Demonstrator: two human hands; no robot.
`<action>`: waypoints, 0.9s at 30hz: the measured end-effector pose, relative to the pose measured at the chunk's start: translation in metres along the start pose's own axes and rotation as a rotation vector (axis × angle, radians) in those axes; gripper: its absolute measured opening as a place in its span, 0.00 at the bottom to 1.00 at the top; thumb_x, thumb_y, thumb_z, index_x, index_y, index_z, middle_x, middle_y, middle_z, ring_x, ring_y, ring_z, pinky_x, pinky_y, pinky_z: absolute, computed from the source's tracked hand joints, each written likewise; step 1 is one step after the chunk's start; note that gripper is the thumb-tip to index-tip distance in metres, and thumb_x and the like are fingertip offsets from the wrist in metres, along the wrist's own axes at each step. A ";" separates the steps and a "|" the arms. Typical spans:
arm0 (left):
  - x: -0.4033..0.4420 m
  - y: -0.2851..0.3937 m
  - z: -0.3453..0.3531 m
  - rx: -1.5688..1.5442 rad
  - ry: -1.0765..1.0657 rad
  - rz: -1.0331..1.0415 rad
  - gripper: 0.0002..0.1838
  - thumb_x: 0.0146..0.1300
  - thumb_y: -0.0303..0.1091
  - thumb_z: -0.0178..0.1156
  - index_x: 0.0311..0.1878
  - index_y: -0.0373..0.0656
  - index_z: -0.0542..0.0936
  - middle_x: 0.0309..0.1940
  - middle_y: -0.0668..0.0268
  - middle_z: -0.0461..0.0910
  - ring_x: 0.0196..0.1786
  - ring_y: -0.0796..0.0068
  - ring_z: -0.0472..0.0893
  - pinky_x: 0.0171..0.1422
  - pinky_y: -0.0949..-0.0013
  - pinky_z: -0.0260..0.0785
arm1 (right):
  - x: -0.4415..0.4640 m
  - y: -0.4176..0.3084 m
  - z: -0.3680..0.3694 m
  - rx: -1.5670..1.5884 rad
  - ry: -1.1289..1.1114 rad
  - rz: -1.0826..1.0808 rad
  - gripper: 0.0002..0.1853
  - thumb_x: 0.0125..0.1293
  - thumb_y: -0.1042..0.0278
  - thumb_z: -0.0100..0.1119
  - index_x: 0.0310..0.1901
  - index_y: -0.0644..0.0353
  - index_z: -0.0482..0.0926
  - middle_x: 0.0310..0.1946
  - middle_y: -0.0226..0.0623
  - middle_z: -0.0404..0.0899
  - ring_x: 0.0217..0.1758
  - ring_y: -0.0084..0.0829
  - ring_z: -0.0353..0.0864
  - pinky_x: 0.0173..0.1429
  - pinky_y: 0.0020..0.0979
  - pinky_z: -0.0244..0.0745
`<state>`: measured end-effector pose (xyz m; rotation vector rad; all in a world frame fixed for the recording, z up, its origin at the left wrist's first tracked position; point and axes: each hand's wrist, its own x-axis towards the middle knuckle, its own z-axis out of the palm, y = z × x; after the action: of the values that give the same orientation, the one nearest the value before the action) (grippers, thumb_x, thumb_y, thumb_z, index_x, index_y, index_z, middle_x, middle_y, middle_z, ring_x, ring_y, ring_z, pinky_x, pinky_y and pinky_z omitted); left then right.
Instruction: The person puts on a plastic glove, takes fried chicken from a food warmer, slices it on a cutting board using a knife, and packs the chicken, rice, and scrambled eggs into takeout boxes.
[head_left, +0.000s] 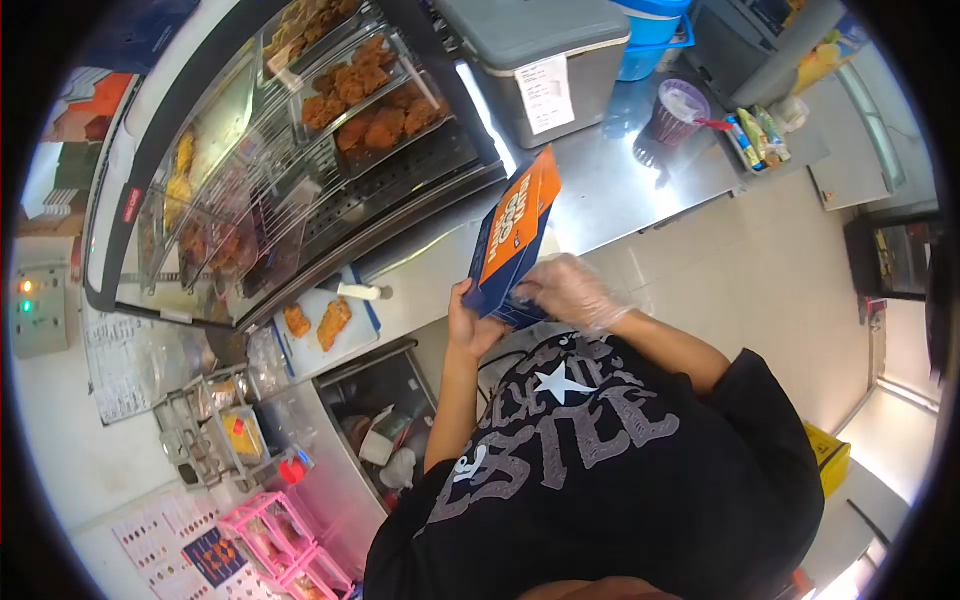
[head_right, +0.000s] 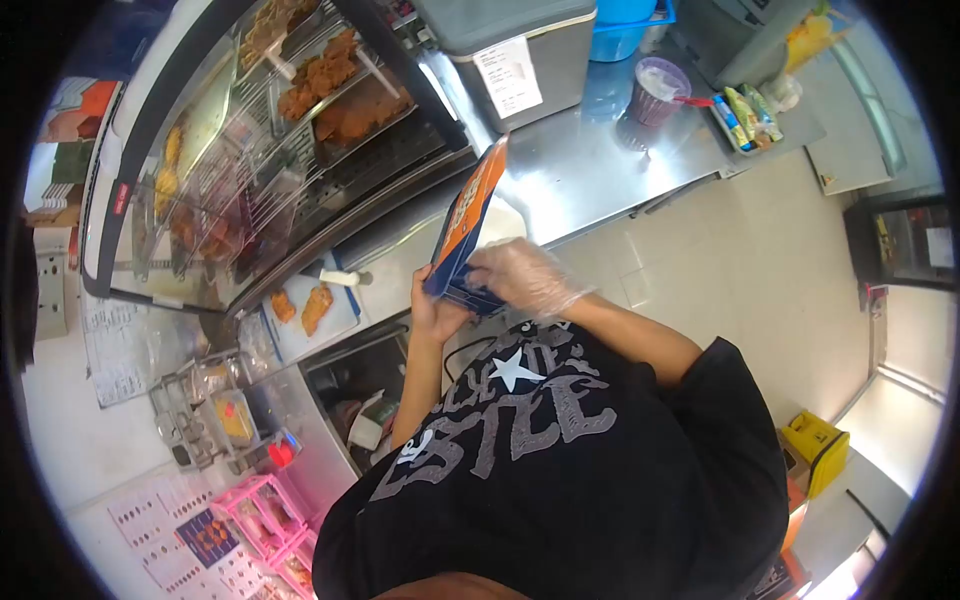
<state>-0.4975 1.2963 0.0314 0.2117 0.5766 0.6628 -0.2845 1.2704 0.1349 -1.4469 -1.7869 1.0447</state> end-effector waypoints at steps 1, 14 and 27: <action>-0.005 0.001 -0.010 -0.009 0.038 0.030 0.35 0.66 0.59 0.43 0.69 0.46 0.70 0.64 0.58 0.76 0.63 0.56 0.76 0.64 0.46 0.68 | -0.004 0.000 -0.010 0.074 0.034 0.033 0.13 0.64 0.65 0.65 0.43 0.67 0.83 0.31 0.52 0.82 0.35 0.43 0.84 0.47 0.41 0.78; 0.007 0.075 -0.135 0.359 0.634 -0.187 0.53 0.64 0.79 0.36 0.76 0.41 0.59 0.67 0.50 0.70 0.61 0.46 0.78 0.58 0.45 0.76 | 0.016 0.110 -0.075 -0.363 0.351 0.262 0.16 0.67 0.62 0.59 0.46 0.68 0.81 0.38 0.58 0.83 0.41 0.49 0.85 0.49 0.44 0.76; 0.030 0.034 -0.178 1.386 0.971 0.083 0.26 0.66 0.45 0.59 0.51 0.27 0.72 0.35 0.45 0.85 0.36 0.57 0.87 0.33 0.61 0.78 | 0.068 0.136 0.061 0.338 -0.087 0.494 0.37 0.64 0.70 0.62 0.74 0.63 0.60 0.54 0.49 0.83 0.49 0.33 0.85 0.52 0.34 0.80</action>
<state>-0.5971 1.3421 -0.1163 1.2439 1.9296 0.2990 -0.2827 1.3372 -0.0147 -1.6768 -1.2442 1.5903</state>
